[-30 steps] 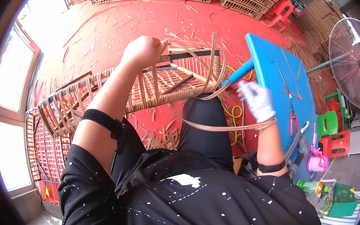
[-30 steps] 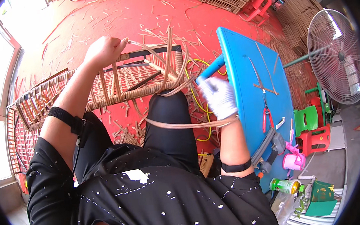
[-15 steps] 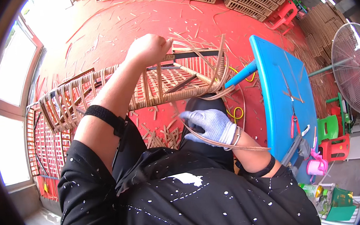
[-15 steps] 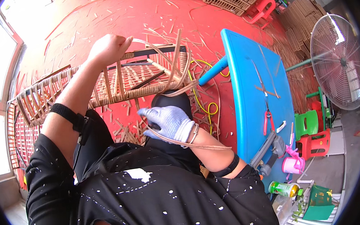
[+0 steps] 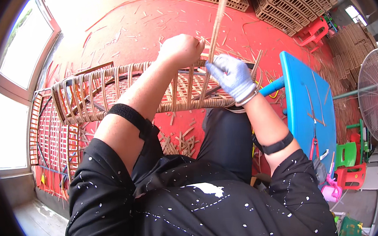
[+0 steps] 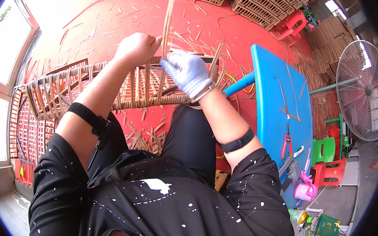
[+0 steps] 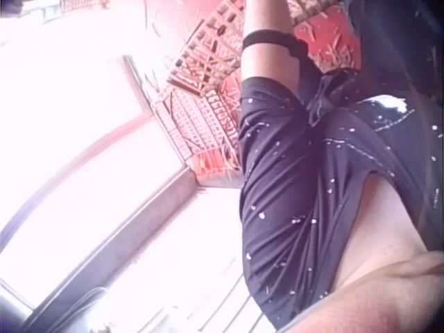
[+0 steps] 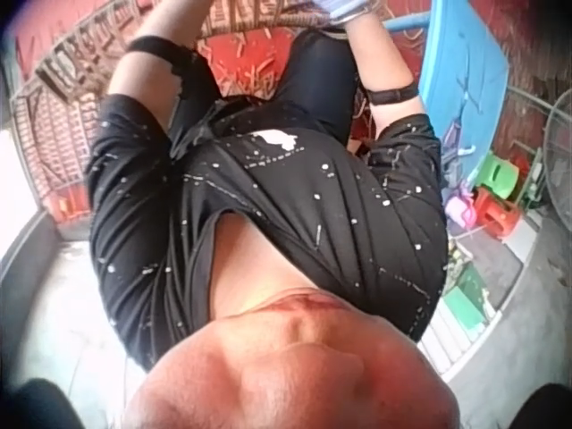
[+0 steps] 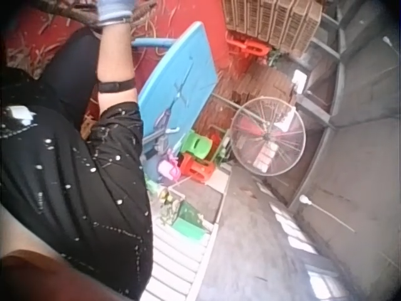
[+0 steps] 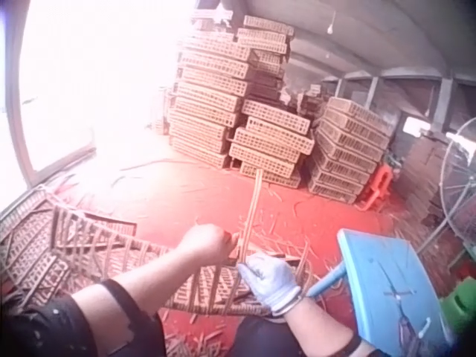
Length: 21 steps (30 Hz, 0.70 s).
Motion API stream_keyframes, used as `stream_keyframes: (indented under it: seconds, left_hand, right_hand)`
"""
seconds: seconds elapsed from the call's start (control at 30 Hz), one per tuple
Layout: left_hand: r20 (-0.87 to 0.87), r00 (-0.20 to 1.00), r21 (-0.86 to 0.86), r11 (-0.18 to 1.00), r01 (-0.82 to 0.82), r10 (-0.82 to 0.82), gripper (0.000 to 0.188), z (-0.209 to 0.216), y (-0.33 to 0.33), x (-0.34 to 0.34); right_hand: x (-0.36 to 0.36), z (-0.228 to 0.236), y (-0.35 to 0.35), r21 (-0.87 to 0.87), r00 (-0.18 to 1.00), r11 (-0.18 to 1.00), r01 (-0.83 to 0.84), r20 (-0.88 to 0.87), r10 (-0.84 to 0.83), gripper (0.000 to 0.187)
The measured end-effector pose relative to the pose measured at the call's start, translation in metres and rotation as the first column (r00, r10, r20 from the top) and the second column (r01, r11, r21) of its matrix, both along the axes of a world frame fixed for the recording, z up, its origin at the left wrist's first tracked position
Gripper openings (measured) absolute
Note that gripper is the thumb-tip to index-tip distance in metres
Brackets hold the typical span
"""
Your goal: Weaving a basket using wicker strips and securing them with a pneumatic staple gun.
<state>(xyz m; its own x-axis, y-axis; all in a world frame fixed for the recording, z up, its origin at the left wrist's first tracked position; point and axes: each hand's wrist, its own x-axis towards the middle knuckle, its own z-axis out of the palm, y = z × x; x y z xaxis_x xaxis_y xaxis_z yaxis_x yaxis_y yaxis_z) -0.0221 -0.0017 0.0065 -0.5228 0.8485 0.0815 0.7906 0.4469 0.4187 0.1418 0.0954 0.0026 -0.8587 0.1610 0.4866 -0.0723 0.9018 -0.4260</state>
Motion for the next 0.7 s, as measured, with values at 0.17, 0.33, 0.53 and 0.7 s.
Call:
stream_keyframes:
  seconds: [0.17, 0.33, 0.53, 0.7]
  left_hand:
    - [-0.018, 0.999, 0.052, 0.998, 0.029, -0.028, 0.051, -0.003, 0.0, -0.001]
    - [-0.03, 0.999, 0.065, 0.997, 0.032, -0.03, 0.05, -0.005, 0.0, -0.001]
    - [-0.048, 0.999, 0.087, 0.996, -0.007, 0.011, 0.045, -0.001, -0.007, 0.008]
    - [-0.097, 0.989, 0.309, 0.941, 0.137, -0.112, 0.027, -0.013, -0.03, 0.027]
  right_hand:
    - [-0.02, -0.009, 0.016, 0.217, 0.988, 0.976, 0.014, -0.156, 0.02, 0.018]
    - [-0.037, -0.013, 0.029, 0.144, 0.997, 0.987, 0.068, 0.019, -0.071, 0.019]
    - [-0.052, -0.014, 0.049, -0.022, 0.878, 0.991, 0.131, 0.468, -0.106, 0.034]
    - [-0.087, -0.009, 0.071, 0.385, 0.676, 0.831, -0.401, 0.737, -0.015, 0.027]
